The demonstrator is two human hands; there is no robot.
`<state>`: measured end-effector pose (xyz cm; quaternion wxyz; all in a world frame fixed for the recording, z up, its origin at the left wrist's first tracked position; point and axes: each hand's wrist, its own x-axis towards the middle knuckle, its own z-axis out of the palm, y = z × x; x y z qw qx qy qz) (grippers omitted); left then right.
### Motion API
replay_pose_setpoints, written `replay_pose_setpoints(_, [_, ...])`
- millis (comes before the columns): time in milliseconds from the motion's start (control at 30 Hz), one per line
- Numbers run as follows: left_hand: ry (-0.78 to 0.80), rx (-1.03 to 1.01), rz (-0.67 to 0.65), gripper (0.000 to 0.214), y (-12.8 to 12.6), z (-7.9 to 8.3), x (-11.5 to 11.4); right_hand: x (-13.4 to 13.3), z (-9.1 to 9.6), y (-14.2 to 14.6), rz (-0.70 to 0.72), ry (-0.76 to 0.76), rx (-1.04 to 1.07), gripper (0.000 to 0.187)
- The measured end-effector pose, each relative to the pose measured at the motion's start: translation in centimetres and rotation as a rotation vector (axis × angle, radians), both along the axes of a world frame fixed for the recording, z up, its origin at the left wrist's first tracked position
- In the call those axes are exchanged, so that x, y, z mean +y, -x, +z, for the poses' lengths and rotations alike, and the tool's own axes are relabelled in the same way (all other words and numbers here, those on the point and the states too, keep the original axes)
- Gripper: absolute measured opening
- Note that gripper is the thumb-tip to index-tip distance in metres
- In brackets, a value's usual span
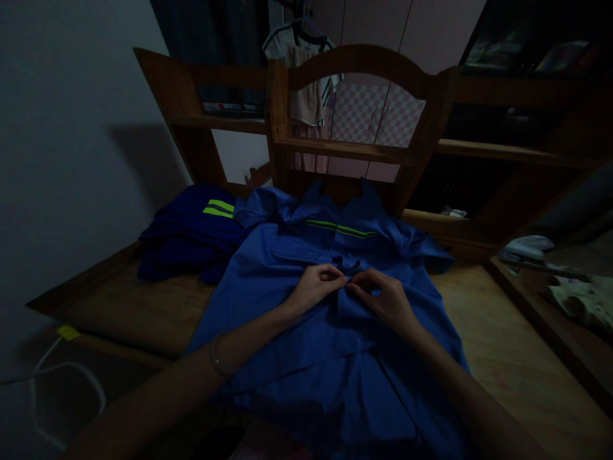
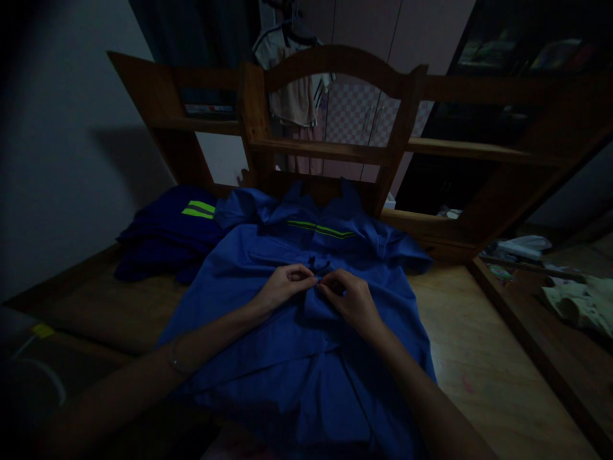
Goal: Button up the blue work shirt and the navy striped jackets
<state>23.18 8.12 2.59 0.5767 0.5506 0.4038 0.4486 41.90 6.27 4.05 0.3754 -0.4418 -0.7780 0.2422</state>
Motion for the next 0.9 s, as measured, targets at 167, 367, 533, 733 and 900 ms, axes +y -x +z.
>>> replay_pose_setpoints(167, [0.011,0.004,0.003,0.03,0.05,-0.1,-0.05,-0.15,0.21,0.07,-0.013,-0.01,0.001,0.012])
replay_pose_setpoints(367, [-0.006,0.024,0.024,0.025,0.12,-0.54,0.21,-0.35,0.65,0.31,-0.02,-0.03,-0.009,0.014])
replay_pose_setpoints(533, [0.166,-0.104,-0.002,0.025,-0.01,-0.54,-0.01,-0.28,0.67,0.28,-0.032,-0.044,-0.003,0.015])
replay_pose_setpoints(733, [0.158,-0.144,-0.024,0.031,-0.04,-0.44,-0.24,-0.18,0.47,0.04,-0.037,-0.016,0.002,0.014])
replay_pose_setpoints(900, [0.068,-0.059,-0.049,0.036,0.09,-0.28,-0.19,-0.09,0.5,-0.06,-0.019,0.022,0.01,0.017])
